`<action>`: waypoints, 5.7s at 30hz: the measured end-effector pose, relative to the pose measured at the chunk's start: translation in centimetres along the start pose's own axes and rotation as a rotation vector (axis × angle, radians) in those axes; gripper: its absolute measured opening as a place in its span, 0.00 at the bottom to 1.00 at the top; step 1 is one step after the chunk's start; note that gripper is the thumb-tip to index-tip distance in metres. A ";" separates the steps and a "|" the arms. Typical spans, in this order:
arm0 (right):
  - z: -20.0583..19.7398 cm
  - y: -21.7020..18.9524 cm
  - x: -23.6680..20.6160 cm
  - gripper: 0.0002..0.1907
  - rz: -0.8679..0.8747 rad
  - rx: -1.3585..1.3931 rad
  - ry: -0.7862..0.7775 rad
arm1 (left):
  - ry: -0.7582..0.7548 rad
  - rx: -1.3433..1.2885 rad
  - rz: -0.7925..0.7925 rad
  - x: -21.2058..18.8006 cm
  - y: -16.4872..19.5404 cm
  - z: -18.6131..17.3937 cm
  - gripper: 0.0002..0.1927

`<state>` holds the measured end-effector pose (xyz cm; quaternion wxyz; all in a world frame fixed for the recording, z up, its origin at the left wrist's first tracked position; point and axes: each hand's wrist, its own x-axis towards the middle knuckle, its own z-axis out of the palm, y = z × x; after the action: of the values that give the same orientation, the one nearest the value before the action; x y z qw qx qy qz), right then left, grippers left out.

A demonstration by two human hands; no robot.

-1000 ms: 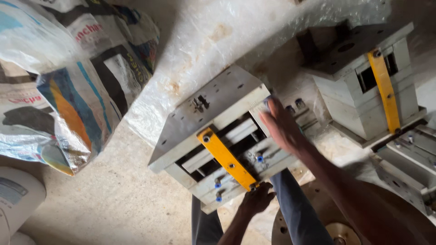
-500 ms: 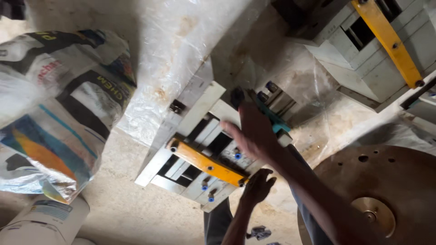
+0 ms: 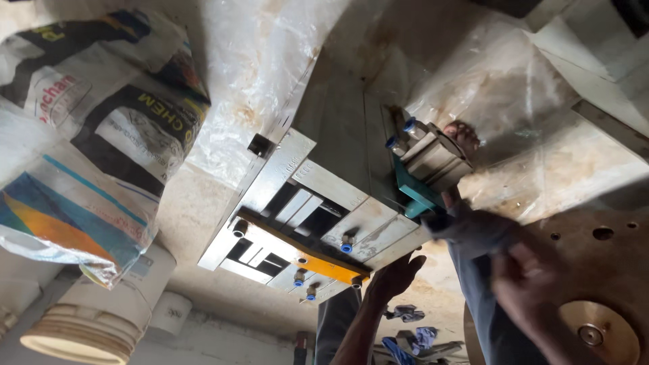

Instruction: The person wipes a metal machine part with a cloth, then pours liquid from a bottle onto the part and continues wiping. The person handles the cloth and bottle while cleaning the machine surface.

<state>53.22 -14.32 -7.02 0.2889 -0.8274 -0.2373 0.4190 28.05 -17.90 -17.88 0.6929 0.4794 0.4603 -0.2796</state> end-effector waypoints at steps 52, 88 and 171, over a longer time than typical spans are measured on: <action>-3.2 -2.1 -0.7 0.11 0.097 0.079 0.330 | 0.100 -0.050 0.077 0.2 0.1 1.5 0.24; 20.1 13.3 23.8 0.23 -0.177 0.195 -0.590 | -0.179 -0.256 -0.217 0.1 -1.4 0.8 0.25; 10.6 -23.9 4.3 0.28 -0.896 -0.658 -0.981 | 0.172 -0.130 0.186 -0.7 -1.6 6.4 0.24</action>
<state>43.15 8.62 1.70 0.0300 -0.4129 -0.7672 0.4900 28.79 -24.46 -17.20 0.7033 0.4963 0.4889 -0.1415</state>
